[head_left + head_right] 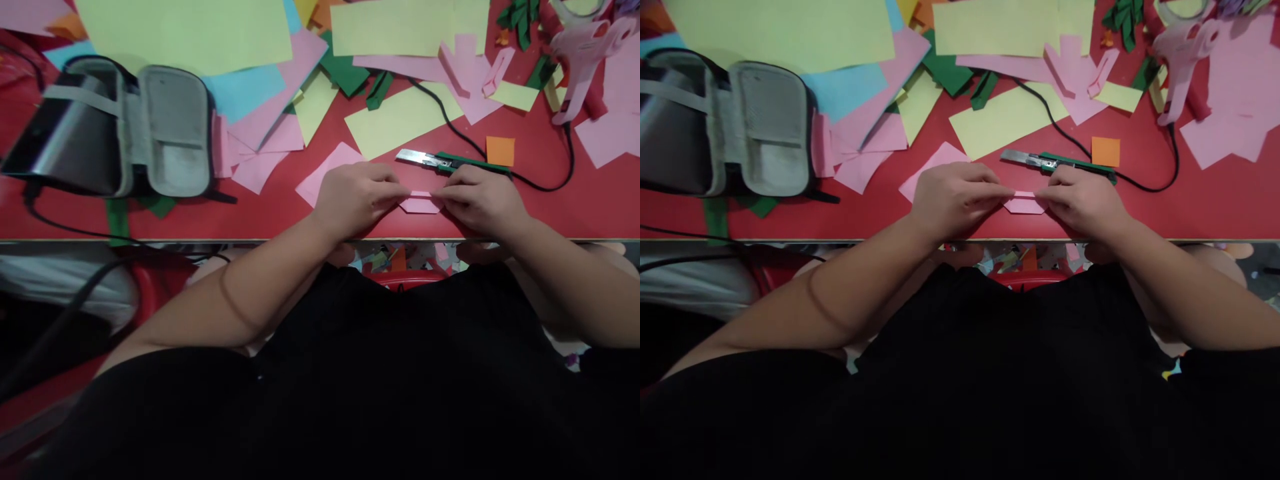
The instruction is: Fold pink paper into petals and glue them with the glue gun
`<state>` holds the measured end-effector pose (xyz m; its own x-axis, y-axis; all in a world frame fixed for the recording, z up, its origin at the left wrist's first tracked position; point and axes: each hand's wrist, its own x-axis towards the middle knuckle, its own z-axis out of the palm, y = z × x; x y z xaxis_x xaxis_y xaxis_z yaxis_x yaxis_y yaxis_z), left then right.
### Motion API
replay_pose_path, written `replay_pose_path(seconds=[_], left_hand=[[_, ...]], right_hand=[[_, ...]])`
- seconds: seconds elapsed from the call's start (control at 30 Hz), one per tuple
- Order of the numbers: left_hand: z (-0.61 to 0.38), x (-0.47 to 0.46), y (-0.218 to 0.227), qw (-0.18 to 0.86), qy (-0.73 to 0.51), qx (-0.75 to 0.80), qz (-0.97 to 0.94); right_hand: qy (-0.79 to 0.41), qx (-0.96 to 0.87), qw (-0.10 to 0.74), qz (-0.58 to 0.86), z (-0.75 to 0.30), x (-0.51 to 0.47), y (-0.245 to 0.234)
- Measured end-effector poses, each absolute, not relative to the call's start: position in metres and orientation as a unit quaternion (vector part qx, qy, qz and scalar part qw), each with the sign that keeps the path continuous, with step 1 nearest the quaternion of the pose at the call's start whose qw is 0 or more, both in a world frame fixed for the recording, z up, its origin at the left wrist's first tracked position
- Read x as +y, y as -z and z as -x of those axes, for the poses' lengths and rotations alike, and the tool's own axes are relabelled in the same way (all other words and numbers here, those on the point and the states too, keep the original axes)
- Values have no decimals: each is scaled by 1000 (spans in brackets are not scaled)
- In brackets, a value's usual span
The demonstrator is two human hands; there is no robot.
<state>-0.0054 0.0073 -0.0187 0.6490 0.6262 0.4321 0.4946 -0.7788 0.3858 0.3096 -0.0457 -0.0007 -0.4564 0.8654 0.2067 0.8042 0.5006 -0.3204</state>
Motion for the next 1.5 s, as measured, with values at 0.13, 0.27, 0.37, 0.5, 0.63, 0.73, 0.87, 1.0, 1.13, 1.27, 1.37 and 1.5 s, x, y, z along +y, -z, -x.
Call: replay_pose_path(seconds=[0.13, 0.27, 0.37, 0.5, 0.63, 0.73, 0.87, 1.0, 1.13, 1.27, 1.37, 1.5], left_hand=[[5, 7, 17, 90, -276, 293, -911], [6, 7, 16, 106, -261, 279, -918], [7, 8, 15, 102, -254, 270, -923], [8, 9, 12, 104, -241, 267, -927], [10, 9, 12, 96, -235, 264, -930], [12, 9, 13, 90, -235, 267, -930], [12, 7, 15, 82, -237, 268, -930], [13, 4, 17, 71, -234, 273, -931], [14, 0, 14, 71, -222, 288, -929], [10, -5, 8, 68, -207, 291, -932], [4, -5, 8, 74, -219, 302, -925], [-2, -1, 12, 83, -231, 309, -919]], right_hand=[[-87, -862, 156, 474, -314, -45, 3], [-76, -878, 120, 458, -314, -44, -6], [-74, -886, 93, 449, -313, -45, -14], [-100, -880, 68, 460, -311, -47, -20], [-98, -877, 59, 468, -308, -48, -22], [-86, -883, 53, 457, -306, -51, -23], [-93, -876, 58, 470, -309, -57, -24], [-83, -871, 72, 480, -314, -66, -24], [-70, -867, 95, 484, -315, -69, -19], [-70, -857, 131, 493, -311, -68, -13], [-95, -844, 166, 501, -307, -63, -10], [-104, -824, 188, 524, -303, -58, -6]])
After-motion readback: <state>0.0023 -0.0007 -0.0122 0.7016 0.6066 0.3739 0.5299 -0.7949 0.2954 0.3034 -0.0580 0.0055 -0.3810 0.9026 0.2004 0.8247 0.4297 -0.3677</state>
